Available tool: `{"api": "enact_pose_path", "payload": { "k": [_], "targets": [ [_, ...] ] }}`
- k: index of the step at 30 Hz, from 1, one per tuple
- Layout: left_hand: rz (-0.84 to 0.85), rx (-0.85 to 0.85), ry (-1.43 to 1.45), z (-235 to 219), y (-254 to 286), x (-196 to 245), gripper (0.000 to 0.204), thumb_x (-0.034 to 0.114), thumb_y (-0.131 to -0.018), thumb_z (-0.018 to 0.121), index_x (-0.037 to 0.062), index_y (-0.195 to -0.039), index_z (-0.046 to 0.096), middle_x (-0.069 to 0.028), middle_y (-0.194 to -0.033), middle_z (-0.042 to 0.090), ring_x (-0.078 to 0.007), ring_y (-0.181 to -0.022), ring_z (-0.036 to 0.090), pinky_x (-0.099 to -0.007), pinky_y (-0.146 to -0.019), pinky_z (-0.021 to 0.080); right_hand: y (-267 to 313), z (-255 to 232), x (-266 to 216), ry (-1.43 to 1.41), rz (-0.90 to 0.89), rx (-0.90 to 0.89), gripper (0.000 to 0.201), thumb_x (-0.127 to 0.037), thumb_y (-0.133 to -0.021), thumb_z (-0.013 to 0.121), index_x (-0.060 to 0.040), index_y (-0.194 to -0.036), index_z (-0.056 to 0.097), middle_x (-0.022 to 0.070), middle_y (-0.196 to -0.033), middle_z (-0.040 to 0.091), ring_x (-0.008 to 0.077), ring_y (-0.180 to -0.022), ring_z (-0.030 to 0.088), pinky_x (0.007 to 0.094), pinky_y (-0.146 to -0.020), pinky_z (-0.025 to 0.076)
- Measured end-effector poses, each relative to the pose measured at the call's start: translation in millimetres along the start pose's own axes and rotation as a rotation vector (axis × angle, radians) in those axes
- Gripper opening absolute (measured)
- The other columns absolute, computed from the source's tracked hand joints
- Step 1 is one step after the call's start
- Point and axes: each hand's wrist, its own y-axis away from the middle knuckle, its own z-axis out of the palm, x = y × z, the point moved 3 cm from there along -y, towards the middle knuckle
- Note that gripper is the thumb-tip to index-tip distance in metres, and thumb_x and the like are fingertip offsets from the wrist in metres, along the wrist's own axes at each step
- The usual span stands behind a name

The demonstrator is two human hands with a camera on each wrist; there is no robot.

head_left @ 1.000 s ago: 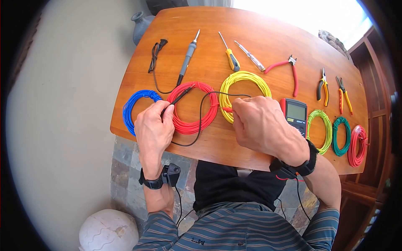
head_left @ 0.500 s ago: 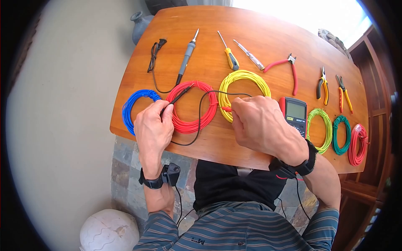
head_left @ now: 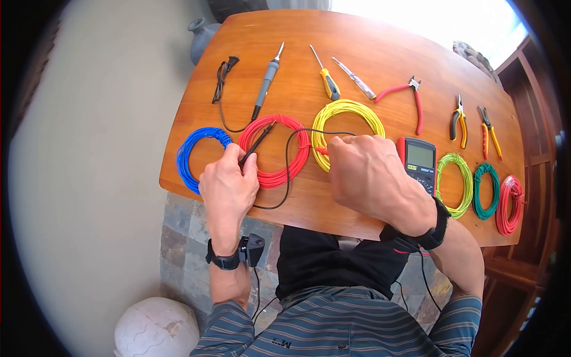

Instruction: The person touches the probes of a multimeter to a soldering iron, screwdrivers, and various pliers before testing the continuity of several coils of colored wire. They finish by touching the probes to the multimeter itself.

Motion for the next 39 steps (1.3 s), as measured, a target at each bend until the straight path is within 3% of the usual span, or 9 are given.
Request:
{"api": "enact_pose_path", "payload": {
  "k": [2,4,8,11,17,19,23,33,39],
  "targets": [
    [-0.026,0.001,-0.029,2,5,4,0.024,0.027,-0.097,0.075,0.0032,-0.095,0.071,-0.0239,-0.082,0.074,-0.0458,-0.081,0.074,-0.0542,-0.071,0.055,2,-1,2,0.008,0.019,0.008,0.013,-0.007,-0.081,0.066,0.0051,-0.086,0.067,0.0251,-0.079,0.072,0.0463,-0.074,0.073,0.053,-0.069,0.059],
    [-0.11,-0.008,-0.055,2,10,8,0.026,0.026,-0.097,0.073,0.001,-0.092,0.07,-0.0255,-0.082,0.074,-0.0474,-0.082,0.073,-0.0555,-0.073,0.056,4,-4,3,-0.031,-0.061,0.131,0.012,-0.007,-0.082,0.066,0.0051,-0.084,0.066,0.0257,-0.074,0.07,0.0455,-0.069,0.071,0.0525,-0.066,0.058],
    [-0.154,0.013,-0.054,6,19,12,0.026,0.025,-0.098,0.072,-0.0001,-0.091,0.069,-0.0256,-0.081,0.073,-0.0477,-0.081,0.073,-0.0551,-0.072,0.056,6,-3,4,-0.032,-0.052,0.129,0.012,-0.007,-0.083,0.066,0.0049,-0.083,0.065,0.0255,-0.072,0.068,0.0449,-0.067,0.07,0.0525,-0.065,0.057],
    [-0.16,-0.002,-0.017,6,27,12,0.028,0.025,-0.098,0.072,-0.0006,-0.089,0.068,-0.0258,-0.08,0.073,-0.0479,-0.08,0.072,-0.0559,-0.072,0.055,9,-4,5,-0.059,-0.073,0.217,0.012,0.0,-0.087,0.065,0.0015,-0.078,0.058,0.0217,-0.069,0.062,0.044,-0.064,0.063,0.052,-0.06,0.05],
    [-0.065,0.023,0.179,-14,38,13,0.021,0.016,-0.098,0.077,0.0001,-0.087,0.067,-0.0199,-0.075,0.069,-0.0391,-0.07,0.07,-0.0466,-0.065,0.052,14,-8,9,-0.075,-0.091,0.306,0.01,0.0,-0.088,0.067,0.002,-0.08,0.061,0.0216,-0.071,0.064,0.0431,-0.065,0.065,0.0502,-0.061,0.05],
    [0.192,0.095,0.271,-17,39,14,0.013,0.009,-0.094,0.079,0.0,-0.091,0.07,-0.0151,-0.081,0.067,-0.0339,-0.071,0.068,-0.0413,-0.064,0.051,14,-9,10,-0.095,-0.088,0.312,0.008,0.001,-0.088,0.067,0.002,-0.081,0.062,0.0219,-0.072,0.064,0.0431,-0.066,0.065,0.0496,-0.061,0.05],
    [0.35,0.059,0.317,-4,36,12,0.011,0.006,-0.092,0.081,0.0006,-0.096,0.073,-0.0129,-0.093,0.068,-0.0337,-0.077,0.068,-0.0417,-0.066,0.053,13,-13,5,-0.115,-0.111,0.332,0.006,0.003,-0.087,0.067,0.0022,-0.083,0.064,0.0224,-0.073,0.064,0.0434,-0.066,0.065,0.0486,-0.061,0.05],
    [0.35,0.136,0.385,18,46,14,0.011,0.008,-0.094,0.081,0.0027,-0.099,0.073,-0.013,-0.094,0.068,-0.0353,-0.079,0.07,-0.0432,-0.068,0.056,2,-21,-18,-0.173,-0.186,0.328,0.002,0.005,-0.088,0.069,0.0048,-0.089,0.068,0.0234,-0.076,0.067,0.0432,-0.068,0.067,0.047,-0.063,0.052],
    [0.284,0.294,0.427,-18,39,-9,0.01,0.006,-0.095,0.081,0.0001,-0.101,0.076,-0.0123,-0.089,0.067,-0.0281,-0.073,0.068,-0.0379,-0.064,0.053,-18,-18,-41,-0.2,-0.252,0.286,0.003,0.004,-0.089,0.069,0.0058,-0.091,0.069,0.0235,-0.076,0.066,0.0429,-0.069,0.067,0.0466,-0.064,0.052]
  ]
}}
